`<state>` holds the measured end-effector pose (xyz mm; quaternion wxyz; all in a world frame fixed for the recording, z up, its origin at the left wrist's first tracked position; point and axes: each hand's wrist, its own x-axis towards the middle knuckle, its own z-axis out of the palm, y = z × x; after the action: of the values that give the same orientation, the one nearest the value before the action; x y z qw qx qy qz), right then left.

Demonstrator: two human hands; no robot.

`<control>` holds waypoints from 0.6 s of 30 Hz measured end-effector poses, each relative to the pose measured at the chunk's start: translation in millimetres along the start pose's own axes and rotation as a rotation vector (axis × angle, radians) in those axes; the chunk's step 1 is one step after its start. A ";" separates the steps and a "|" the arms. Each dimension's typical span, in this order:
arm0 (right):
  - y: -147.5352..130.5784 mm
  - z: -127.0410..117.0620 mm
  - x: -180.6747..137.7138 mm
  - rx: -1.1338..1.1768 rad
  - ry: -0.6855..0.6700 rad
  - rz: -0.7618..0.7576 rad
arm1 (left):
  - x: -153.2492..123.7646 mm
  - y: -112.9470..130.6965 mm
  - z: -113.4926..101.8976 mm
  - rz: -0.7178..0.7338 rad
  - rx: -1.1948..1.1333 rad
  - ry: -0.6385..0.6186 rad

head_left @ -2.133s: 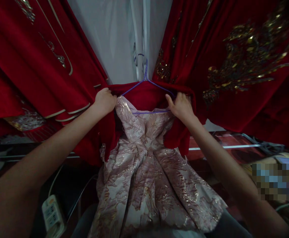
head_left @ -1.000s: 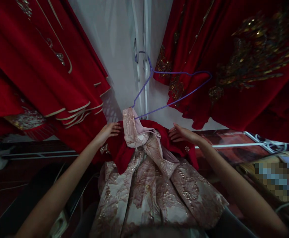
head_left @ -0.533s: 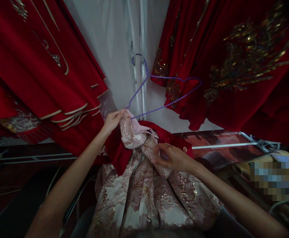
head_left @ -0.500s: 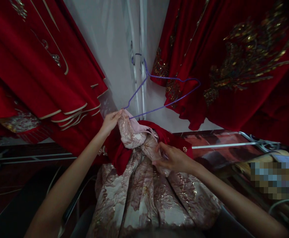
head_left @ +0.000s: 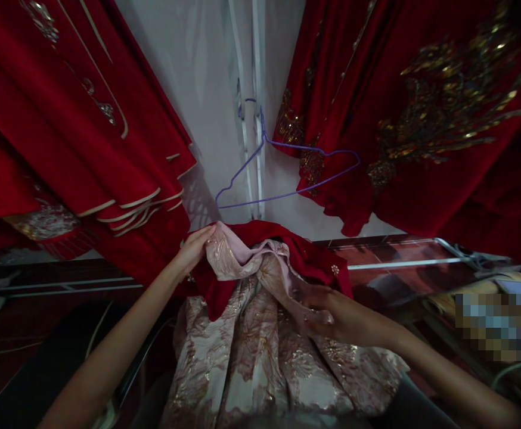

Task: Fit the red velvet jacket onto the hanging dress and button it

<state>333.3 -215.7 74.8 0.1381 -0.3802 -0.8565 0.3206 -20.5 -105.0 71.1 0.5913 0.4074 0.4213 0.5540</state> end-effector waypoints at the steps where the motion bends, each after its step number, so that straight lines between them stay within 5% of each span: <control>1: -12.5 -4.7 1.5 0.017 0.016 -0.015 | 7.4 0.7 13.6 -0.014 -0.067 -0.032; 5: -52.8 -21.2 11.4 0.110 0.027 -0.110 | 40.1 3.8 64.4 -0.165 -0.315 -0.101; 8: -57.0 -33.6 13.7 0.064 0.056 -0.113 | 58.3 8.5 83.0 -0.155 -0.438 -0.091; 18: 22.1 -108.0 3.5 -0.473 0.143 -0.027 | 79.8 21.5 61.6 -0.059 -0.365 0.090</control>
<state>395.3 -154.1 142.0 0.1097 -0.4120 -0.9009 0.0815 33.8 -25.1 107.0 0.6519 0.2558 0.3516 0.6213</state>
